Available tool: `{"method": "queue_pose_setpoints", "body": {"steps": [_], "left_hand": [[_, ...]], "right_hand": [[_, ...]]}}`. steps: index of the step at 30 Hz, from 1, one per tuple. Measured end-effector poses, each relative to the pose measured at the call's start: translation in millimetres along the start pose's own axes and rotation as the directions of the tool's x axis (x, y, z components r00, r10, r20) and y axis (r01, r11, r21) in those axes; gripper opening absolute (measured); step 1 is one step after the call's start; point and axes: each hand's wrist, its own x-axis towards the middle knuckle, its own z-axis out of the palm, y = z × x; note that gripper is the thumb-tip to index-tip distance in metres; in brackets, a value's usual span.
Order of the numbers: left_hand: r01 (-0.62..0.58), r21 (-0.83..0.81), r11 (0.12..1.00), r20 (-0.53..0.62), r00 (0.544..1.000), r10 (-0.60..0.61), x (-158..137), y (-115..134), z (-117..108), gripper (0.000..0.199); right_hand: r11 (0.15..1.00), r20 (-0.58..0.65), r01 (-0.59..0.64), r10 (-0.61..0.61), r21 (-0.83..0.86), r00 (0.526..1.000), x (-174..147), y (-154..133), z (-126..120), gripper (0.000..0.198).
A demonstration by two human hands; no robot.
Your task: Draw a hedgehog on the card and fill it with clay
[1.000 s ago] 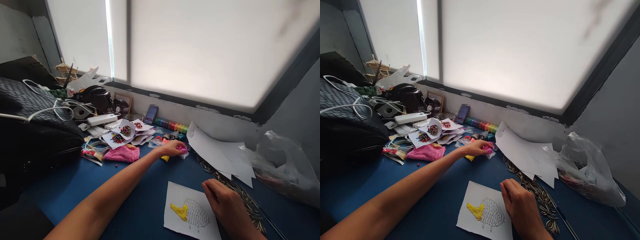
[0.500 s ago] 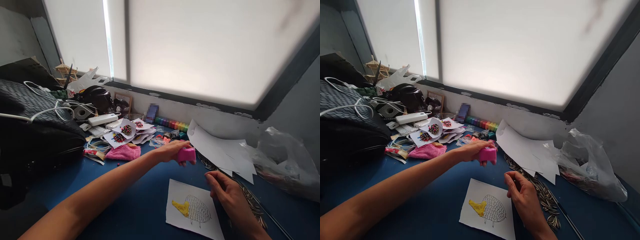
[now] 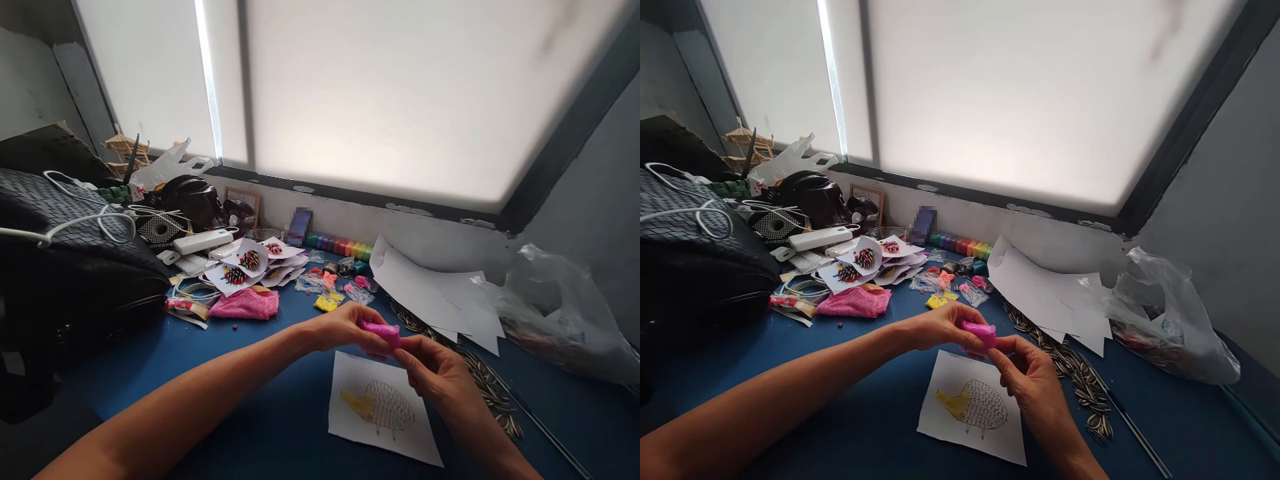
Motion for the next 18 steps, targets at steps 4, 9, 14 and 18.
{"method": "queue_pose_setpoints", "body": {"steps": [4, 9, 14, 18], "left_hand": [[-0.023, -0.03, 0.999, 0.003, 1.0, 0.023, 2, -5, -1, 0.054], [-0.109, -0.003, 0.994, -0.066, 0.992, 0.109, 3, -2, 3, 0.052], [-0.188, 0.215, 0.958, -0.267, 0.933, 0.243, 6, -6, 7, 0.033], [-0.179, 0.458, 0.871, -0.339, 0.87, 0.357, 6, -13, 15, 0.024]], "right_hand": [[0.999, -0.03, -0.018, 0.019, 0.038, 0.999, 1, 2, 1, 0.047], [0.997, -0.133, -0.023, 0.033, 0.077, 0.991, 3, 8, 0, 0.051], [0.999, -0.181, -0.019, 0.028, 0.049, 0.983, 3, 8, 1, 0.048], [1.0, -0.097, 0.003, -0.002, 0.006, 0.995, -3, 3, 10, 0.045]]}}
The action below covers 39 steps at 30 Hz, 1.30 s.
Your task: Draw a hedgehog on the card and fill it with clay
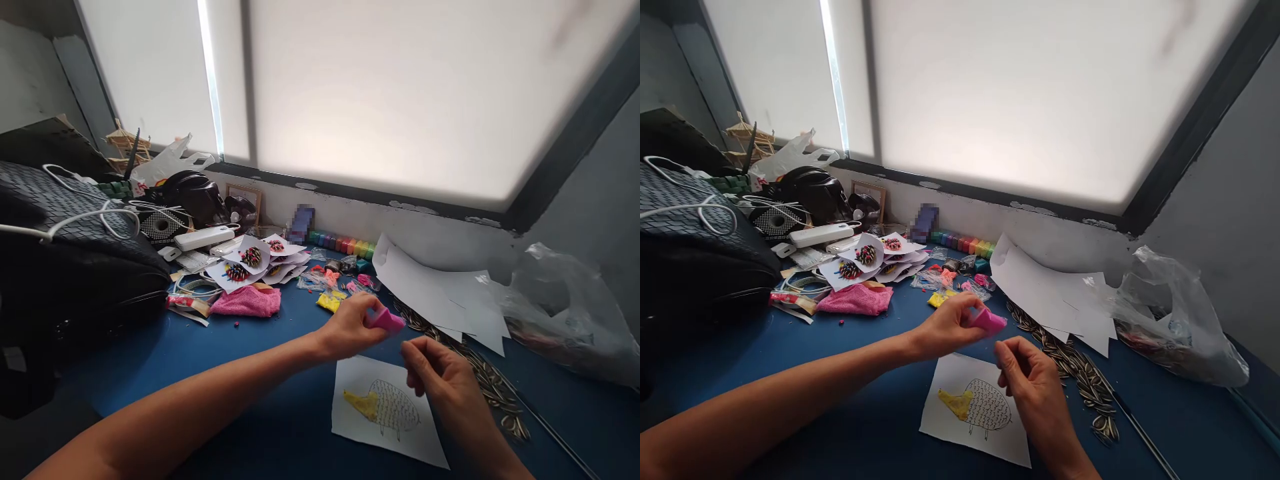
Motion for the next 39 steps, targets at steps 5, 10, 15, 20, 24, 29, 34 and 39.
{"method": "queue_pose_setpoints", "body": {"steps": [5, 10, 15, 20, 24, 29, 34, 39], "left_hand": [[-0.217, 0.159, 0.963, 0.17, 0.967, 0.19, -12, 7, 6, 0.052], [-0.453, 0.323, 0.831, 0.362, 0.871, 0.333, -18, 8, 6, 0.079], [-0.425, 0.378, 0.822, 0.326, 0.892, 0.312, -16, 2, 9, 0.066], [-0.408, 0.371, 0.834, 0.333, 0.897, 0.29, -13, 2, 7, 0.04], [-0.388, 0.387, 0.837, 0.323, 0.907, 0.271, -15, 8, 4, 0.039], [-0.374, 0.345, 0.861, 0.34, 0.905, 0.257, -18, 13, 3, 0.056], [-0.284, 0.34, 0.896, 0.4, 0.907, 0.135, -18, 18, 0, 0.063], [-0.279, 0.377, 0.883, 0.443, 0.892, 0.093, -17, 15, 2, 0.07]], "right_hand": [[0.999, 0.001, 0.027, -0.027, -0.018, 1.0, -2, 2, 4, 0.048], [1.0, -0.025, 0.001, -0.001, -0.03, 1.0, 5, 13, -1, 0.051], [1.0, -0.024, -0.011, 0.011, -0.015, 1.0, 7, 15, -2, 0.05], [1.0, 0.0, -0.024, 0.024, 0.002, 1.0, 5, 10, 0, 0.052], [0.999, 0.006, -0.022, 0.021, 0.023, 1.0, 5, 9, 2, 0.053], [0.998, 0.007, -0.03, 0.03, 0.052, 1.0, 7, 13, 0, 0.049], [0.996, 0.027, -0.039, 0.037, 0.086, 0.999, 6, 14, -2, 0.05], [0.996, 0.022, -0.05, 0.049, 0.07, 0.999, 6, 13, -1, 0.048]]}}
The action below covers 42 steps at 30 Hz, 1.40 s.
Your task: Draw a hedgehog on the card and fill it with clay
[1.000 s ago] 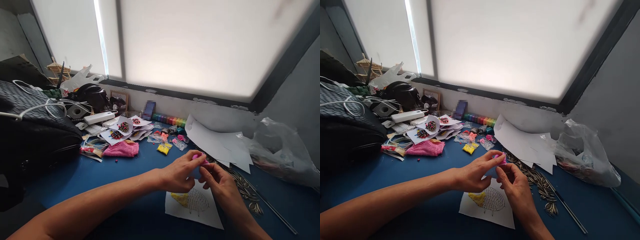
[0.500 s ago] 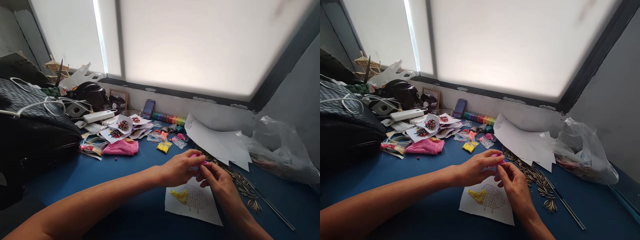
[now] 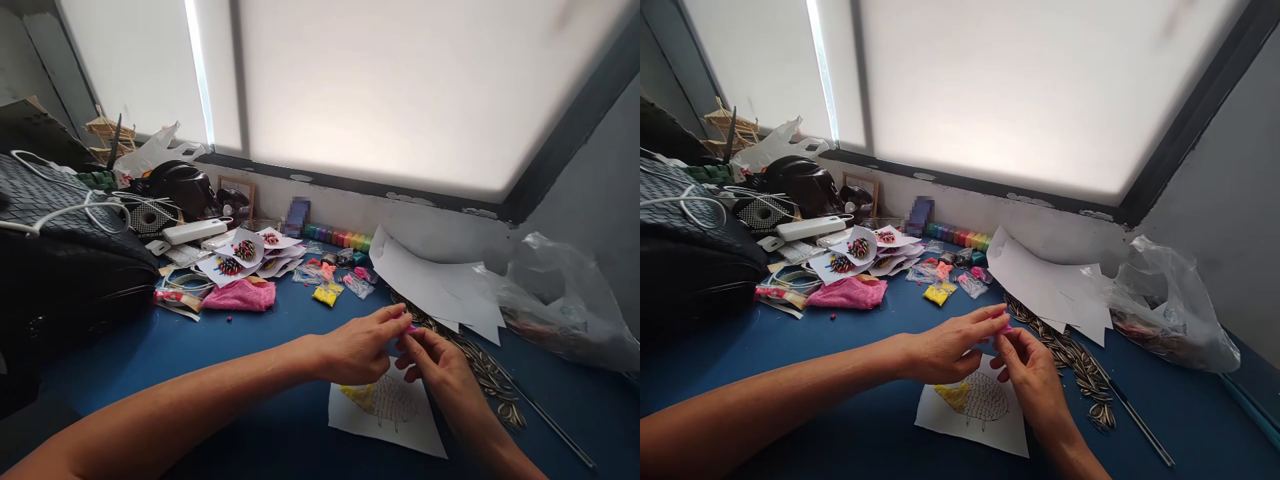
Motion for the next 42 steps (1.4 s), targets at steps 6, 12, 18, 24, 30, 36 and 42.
{"method": "queue_pose_setpoints", "body": {"steps": [6, 12, 18, 24, 30, 36, 42], "left_hand": [[-0.012, -0.01, 1.0, -0.037, 0.999, 0.011, 1, -11, 7, 0.073], [-0.05, 0.009, 0.999, -0.025, 0.998, 0.05, 2, -18, 8, 0.075], [-0.093, -0.048, 0.995, -0.096, 0.991, 0.088, 3, -10, -3, 0.053], [0.068, -0.462, 0.884, 0.002, 0.997, -0.076, 4, -12, -7, 0.054], [0.118, -0.514, 0.85, 0.073, 0.993, -0.093, 5, -13, -8, 0.052], [0.135, -0.356, 0.925, -0.121, 0.975, -0.188, 4, 0, -7, 0.037], [0.109, -0.321, 0.941, -0.087, 0.986, -0.144, 4, -1, -6, 0.012]], "right_hand": [[1.0, -0.005, -0.011, 0.011, 0.019, 1.0, 0, 0, -2, 0.05], [1.0, 0.002, -0.014, 0.014, 0.013, 1.0, 0, -1, 0, 0.048], [1.0, 0.029, 0.017, -0.018, 0.013, 0.999, 0, -3, 0, 0.047], [0.998, 0.043, 0.062, -0.061, -0.015, 0.997, -2, -5, -3, 0.045], [0.994, 0.033, 0.092, -0.09, -0.054, 0.995, -3, -7, -3, 0.048], [0.989, 0.051, 0.11, -0.106, -0.098, 0.993, -5, -8, -1, 0.048], [0.98, 0.069, 0.148, -0.14, -0.13, 0.988, -7, -7, 4, 0.046]]}}
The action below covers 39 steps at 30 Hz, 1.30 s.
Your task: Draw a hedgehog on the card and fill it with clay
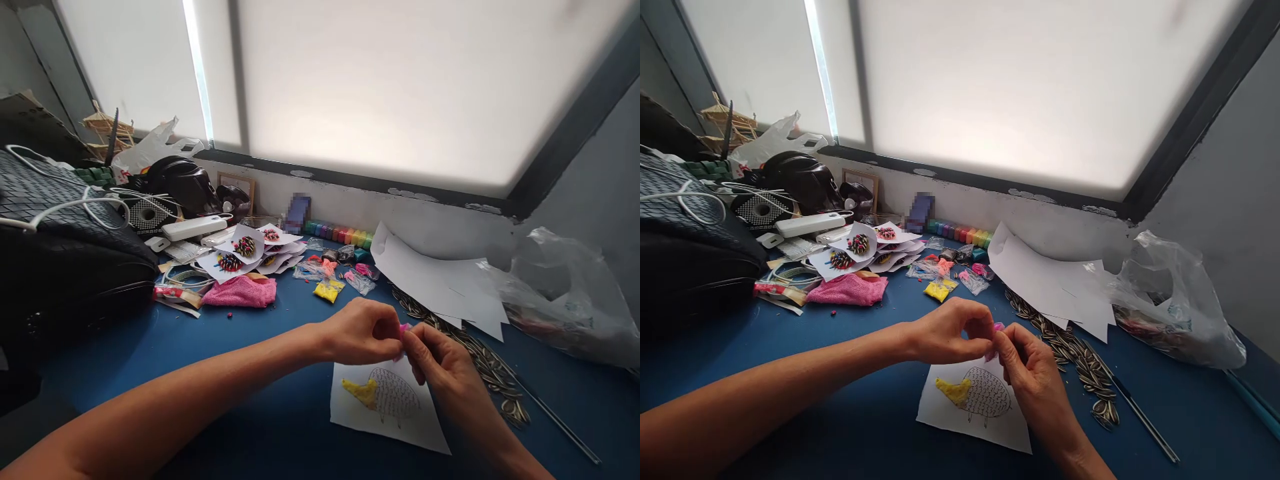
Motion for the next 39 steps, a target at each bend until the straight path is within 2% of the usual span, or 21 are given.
{"method": "queue_pose_setpoints", "body": {"steps": [8, 13, 16, 21, 25, 28, 34, 39], "left_hand": [[-0.009, 0.015, 1.0, -0.009, 1.0, 0.009, 2, -8, 2, 0.013], [0.022, -0.069, 0.997, 0.017, 1.0, -0.02, 5, -12, 2, 0.011], [0.061, -0.12, 0.991, 0.026, 0.998, -0.058, 6, -11, 1, 0.013], [0.121, -0.124, 0.985, -0.044, 0.991, -0.128, 6, -13, 3, 0.012], [0.11, -0.067, 0.992, -0.13, 0.984, -0.118, 7, -18, 8, 0.013], [0.1, -0.028, 0.995, -0.155, 0.983, -0.103, 7, -20, 11, 0.012], [0.075, 0.059, 0.995, -0.109, 0.992, -0.068, 20, -26, 9, 0.026], [-0.032, 0.211, 0.977, 0.023, 0.999, 0.028, 39, -32, 10, 0.049]], "right_hand": [[0.997, -0.009, 0.02, -0.02, -0.075, 1.0, -2, 1, 4, 0.047], [0.996, -0.024, 0.018, -0.02, -0.091, 1.0, 3, 4, 3, 0.046], [0.995, -0.056, 0.002, -0.007, -0.099, 0.998, 5, 5, 1, 0.039], [0.985, -0.09, -0.02, 0.004, -0.173, 0.996, 4, 10, 2, 0.035], [0.974, -0.085, -0.017, -0.002, -0.225, 0.996, 4, 17, 6, 0.027], [0.972, -0.084, -0.023, 0.004, -0.235, 0.996, 5, 20, 7, 0.029], [0.963, -0.14, -0.067, 0.031, -0.26, 0.99, 11, 27, -3, 0.041], [0.965, -0.195, -0.079, 0.03, -0.25, 0.98, 16, 32, -15, 0.043]]}}
